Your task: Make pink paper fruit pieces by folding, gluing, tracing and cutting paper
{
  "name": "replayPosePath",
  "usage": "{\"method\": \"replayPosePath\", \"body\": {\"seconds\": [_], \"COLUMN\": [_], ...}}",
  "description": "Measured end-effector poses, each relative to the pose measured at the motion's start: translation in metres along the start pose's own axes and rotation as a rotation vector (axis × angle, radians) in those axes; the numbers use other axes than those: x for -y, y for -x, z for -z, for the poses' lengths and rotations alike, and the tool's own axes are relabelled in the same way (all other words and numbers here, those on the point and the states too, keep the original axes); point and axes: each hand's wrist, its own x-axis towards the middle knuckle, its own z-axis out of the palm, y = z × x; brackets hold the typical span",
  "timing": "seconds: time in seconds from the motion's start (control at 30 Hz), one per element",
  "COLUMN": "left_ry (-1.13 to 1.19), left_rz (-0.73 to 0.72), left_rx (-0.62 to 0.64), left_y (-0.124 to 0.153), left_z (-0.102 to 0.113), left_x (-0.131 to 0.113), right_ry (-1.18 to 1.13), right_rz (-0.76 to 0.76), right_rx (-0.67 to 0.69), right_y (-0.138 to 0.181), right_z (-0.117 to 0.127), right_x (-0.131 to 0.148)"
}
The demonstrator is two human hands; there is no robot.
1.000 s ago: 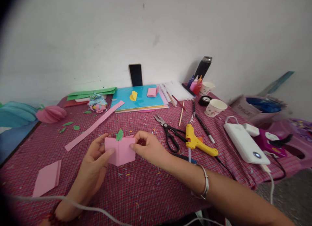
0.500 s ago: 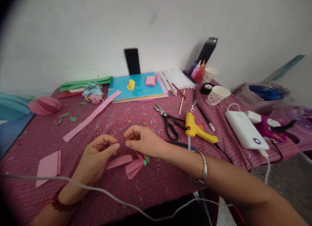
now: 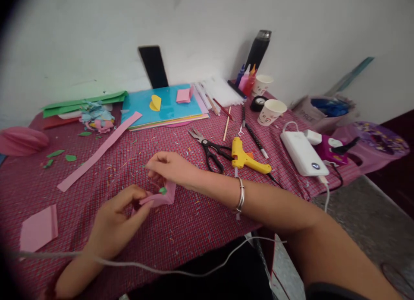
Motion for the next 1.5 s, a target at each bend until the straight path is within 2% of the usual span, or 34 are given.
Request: {"method": "replayPosePath", "body": {"seconds": [0.1,0.17,0.33,0.6,0.7,0.83,0.97,1.03,1.1,1.27,1.4,1.5], "left_ry": [0.175,0.302,0.450,0.686,0.725,0.585,0.410,0.350,0.338,0.429,0.498,0.380], "left_rz": [0.200,0.276,0.339,0.363,0.318,0.204,0.096,0.080,0.099,0.116,-0.012,-0.144], "left_rx": [0.015,0.009,-0.014,0.040,0.054,0.069,-0.085,-0.170,-0.202,-0.156,-0.110,-0.105], "left_y": [-0.006,-0.009,-0.013,-0.024,-0.032,-0.046,-0.053,-0.050,-0.045,-0.034,-0.032,-0.033], "left_z": [0.004,0.007,0.006,0.016,0.023,0.024,0.015,0.009,0.004,-0.003,-0.006,-0.008], "left_x": [0.010,0.014,0.020,0.020,0.009,-0.006,-0.011,-0.010,-0.006,0.010,0.019,0.021], "right_ry": [0.024,0.048,0.135,0.150,0.111,0.065,0.017,-0.017,-0.028,0.036,0.191,0.276], "right_rz": [0.024,0.049,0.050,0.083,0.107,0.190,0.260,0.276,0.276,0.339,0.492,0.576], "right_rx": [0.051,0.095,0.187,0.134,0.112,0.091,0.058,0.044,0.032,0.042,-0.013,-0.059], "right_y": [0.010,0.015,0.016,0.014,0.014,0.013,0.016,0.017,0.018,0.021,0.027,0.030], "right_z": [0.008,0.013,0.018,0.023,0.027,0.033,0.034,0.032,0.030,0.025,0.025,0.025], "right_x": [0.007,0.009,0.003,0.004,0.010,0.018,0.020,0.018,0.016,0.014,0.017,0.018]}}
